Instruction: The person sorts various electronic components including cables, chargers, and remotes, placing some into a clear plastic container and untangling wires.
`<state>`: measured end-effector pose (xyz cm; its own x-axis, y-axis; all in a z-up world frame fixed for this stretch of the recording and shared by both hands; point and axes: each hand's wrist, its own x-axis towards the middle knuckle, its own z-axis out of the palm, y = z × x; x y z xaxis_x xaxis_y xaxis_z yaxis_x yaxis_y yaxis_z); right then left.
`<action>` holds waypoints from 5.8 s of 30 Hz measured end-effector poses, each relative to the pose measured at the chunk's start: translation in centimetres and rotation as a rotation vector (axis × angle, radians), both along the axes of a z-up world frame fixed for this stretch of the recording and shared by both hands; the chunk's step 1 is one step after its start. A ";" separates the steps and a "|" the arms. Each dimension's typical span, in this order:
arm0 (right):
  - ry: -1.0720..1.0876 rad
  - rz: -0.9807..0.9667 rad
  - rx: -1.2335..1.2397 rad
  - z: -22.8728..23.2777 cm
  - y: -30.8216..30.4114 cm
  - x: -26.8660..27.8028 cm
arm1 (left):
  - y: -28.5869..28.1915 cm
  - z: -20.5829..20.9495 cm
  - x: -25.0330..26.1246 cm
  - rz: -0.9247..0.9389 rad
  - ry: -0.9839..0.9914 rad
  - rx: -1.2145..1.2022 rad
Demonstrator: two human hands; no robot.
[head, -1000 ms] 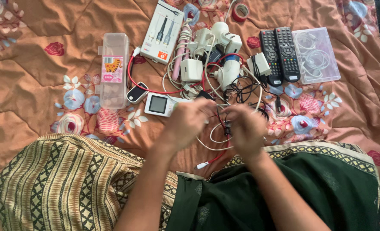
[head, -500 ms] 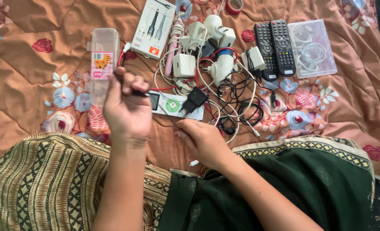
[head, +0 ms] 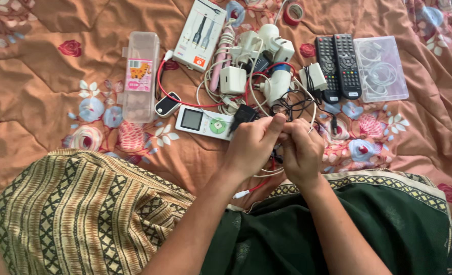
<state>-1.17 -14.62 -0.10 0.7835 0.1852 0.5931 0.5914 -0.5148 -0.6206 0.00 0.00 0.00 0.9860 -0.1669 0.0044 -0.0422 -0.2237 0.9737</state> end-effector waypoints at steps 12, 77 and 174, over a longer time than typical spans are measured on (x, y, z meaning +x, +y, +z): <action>0.182 -0.033 -0.046 -2.7 1.7 0.3 | 6.0 -1.5 1.9 -0.230 0.490 -0.740; 0.683 0.188 0.508 -3.6 2.6 0.2 | 4.5 -3.9 2.2 0.178 0.079 -0.723; 0.919 0.334 0.830 -3.3 3.0 -0.2 | 4.7 -4.3 1.1 -0.070 0.610 -1.125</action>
<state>-1.34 -11.62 -3.42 0.9518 0.2878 -0.1063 -0.1977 0.3106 -0.9298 1.11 4.72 -4.26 0.8673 -0.4173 -0.2716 0.4978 0.7158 0.4898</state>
